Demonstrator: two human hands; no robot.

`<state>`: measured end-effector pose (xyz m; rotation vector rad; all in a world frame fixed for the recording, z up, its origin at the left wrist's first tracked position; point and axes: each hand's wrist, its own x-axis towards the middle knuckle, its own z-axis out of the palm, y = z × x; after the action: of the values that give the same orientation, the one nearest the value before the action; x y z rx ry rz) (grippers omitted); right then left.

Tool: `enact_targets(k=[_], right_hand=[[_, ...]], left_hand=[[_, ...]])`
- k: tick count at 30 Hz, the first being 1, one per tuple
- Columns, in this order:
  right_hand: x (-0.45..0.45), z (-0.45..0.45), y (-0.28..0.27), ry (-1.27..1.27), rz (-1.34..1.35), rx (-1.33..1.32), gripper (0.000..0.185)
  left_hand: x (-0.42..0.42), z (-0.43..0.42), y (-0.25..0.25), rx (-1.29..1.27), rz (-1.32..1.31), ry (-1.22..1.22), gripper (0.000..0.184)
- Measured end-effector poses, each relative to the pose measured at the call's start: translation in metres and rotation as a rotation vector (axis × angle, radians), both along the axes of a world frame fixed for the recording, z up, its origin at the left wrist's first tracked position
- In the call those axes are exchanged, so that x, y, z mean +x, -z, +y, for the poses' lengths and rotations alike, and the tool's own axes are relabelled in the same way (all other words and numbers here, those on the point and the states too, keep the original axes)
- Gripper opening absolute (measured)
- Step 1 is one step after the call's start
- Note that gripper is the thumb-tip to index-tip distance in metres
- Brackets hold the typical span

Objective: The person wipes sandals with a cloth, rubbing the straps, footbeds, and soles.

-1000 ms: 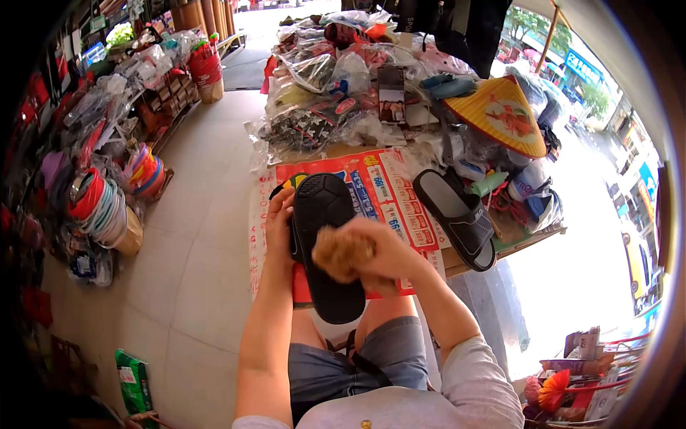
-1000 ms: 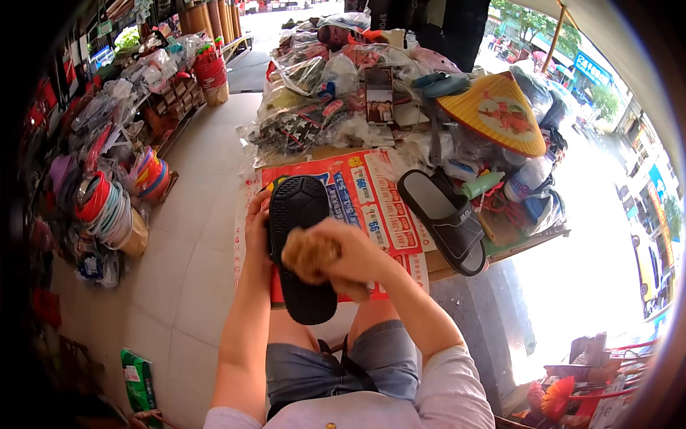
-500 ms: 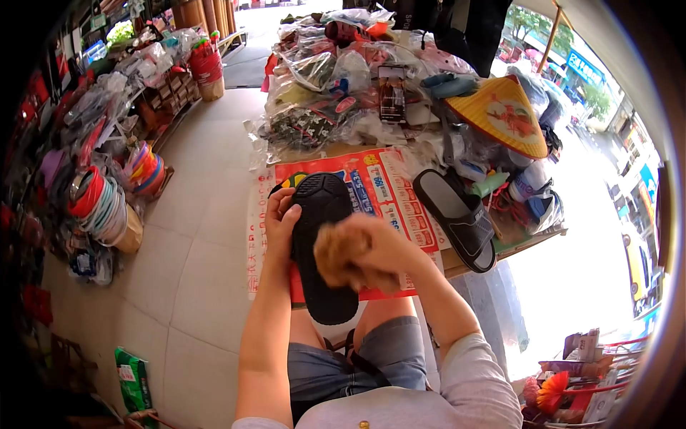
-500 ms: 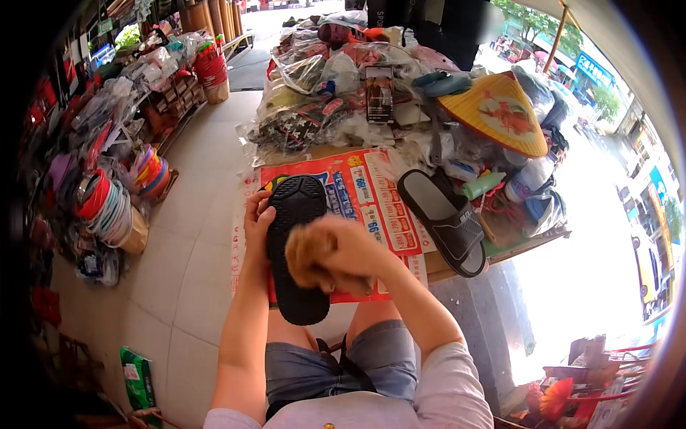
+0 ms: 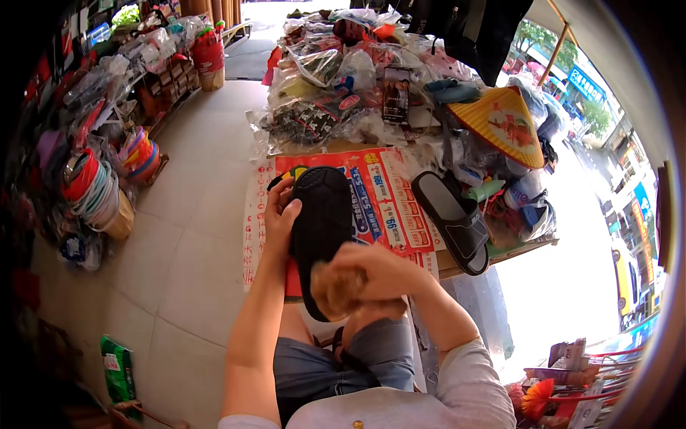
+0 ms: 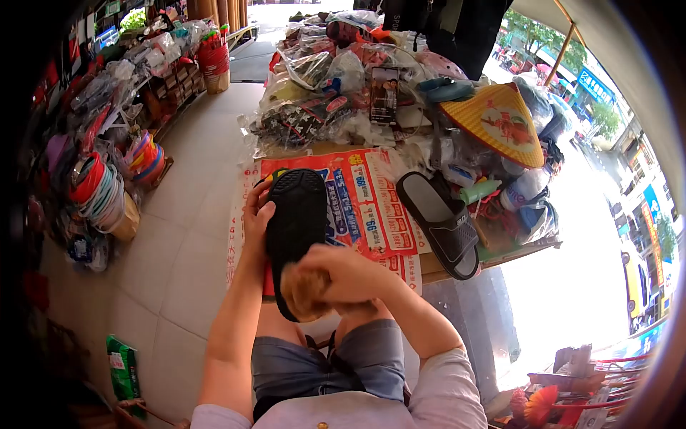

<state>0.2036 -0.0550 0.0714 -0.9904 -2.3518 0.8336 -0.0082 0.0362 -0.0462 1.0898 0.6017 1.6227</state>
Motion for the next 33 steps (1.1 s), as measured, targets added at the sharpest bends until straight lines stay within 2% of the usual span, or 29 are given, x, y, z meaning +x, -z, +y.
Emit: enact_targets(k=[2, 3, 5, 6, 7, 9, 10, 12, 13, 15, 19, 21, 25, 27, 29, 31, 33], right_hand=[[0.008, -0.016, -0.01, -0.308, -0.171, -0.227, 0.049], [0.011, -0.01, -0.009, -0.305, -0.172, -0.231, 0.049], [0.018, 0.014, -0.003, -0.216, 0.074, -0.062, 0.051], [0.013, 0.026, 0.001, -0.037, 0.208, -0.084, 0.05], [0.005, 0.041, 0.005, -0.039, 0.209, -0.084, 0.05], [-0.007, 0.06, 0.009, 0.284, 0.29, 0.163, 0.047], [-0.009, 0.056, 0.011, 0.278, 0.293, 0.166, 0.047], [-0.013, 0.038, 0.018, 0.289, 0.092, 0.157, 0.046], [-0.009, 0.028, 0.016, 0.279, 0.09, 0.156, 0.046], [0.011, 0.01, 0.008, -0.159, -0.066, -0.099, 0.047], [0.029, 0.022, 0.0, -0.224, -0.018, -0.085, 0.046], [0.015, 0.045, -0.005, 0.307, 0.231, 0.14, 0.053], [-0.007, 0.079, 0.016, 0.319, 0.086, 0.28, 0.063], [-0.011, 0.07, 0.023, 0.202, -0.101, 0.464, 0.074], [-0.013, 0.064, 0.025, 0.192, -0.088, 0.42, 0.082], [-0.026, 0.048, 0.02, 0.469, -0.064, 0.507, 0.08], [-0.027, 0.053, 0.032, 0.479, -0.048, 0.474, 0.077]], left_hand=[[0.002, 0.0, 0.002, -0.004, -0.012, 0.003, 0.053], [0.004, 0.001, 0.001, 0.0, -0.019, 0.006, 0.053], [0.006, 0.001, -0.001, -0.021, -0.049, 0.005, 0.053], [0.006, 0.001, -0.002, -0.035, -0.079, -0.004, 0.053], [0.007, 0.0, -0.003, -0.035, -0.078, -0.005, 0.053], [0.006, -0.003, -0.005, -0.036, 0.011, -0.051, 0.051], [0.005, 0.001, 0.002, -0.031, 0.013, -0.057, 0.051], [0.003, 0.013, 0.02, 0.005, 0.037, -0.107, 0.049], [0.003, 0.009, 0.011, 0.004, 0.034, -0.116, 0.049], [0.007, -0.003, -0.003, 0.014, -0.017, -0.029, 0.048], [0.005, -0.003, -0.005, 0.002, -0.038, 0.009, 0.046], [0.005, -0.003, -0.004, -0.001, -0.012, -0.014, 0.046], [0.004, 0.002, 0.002, 0.0, 0.067, -0.13, 0.045], [0.004, 0.004, 0.004, -0.023, 0.014, -0.113, 0.044], [0.005, 0.003, 0.005, -0.057, -0.042, -0.088, 0.044], [0.006, -0.005, -0.008, -0.045, -0.007, -0.046, 0.044], [0.006, -0.002, -0.004, -0.059, -0.018, -0.029, 0.043]])
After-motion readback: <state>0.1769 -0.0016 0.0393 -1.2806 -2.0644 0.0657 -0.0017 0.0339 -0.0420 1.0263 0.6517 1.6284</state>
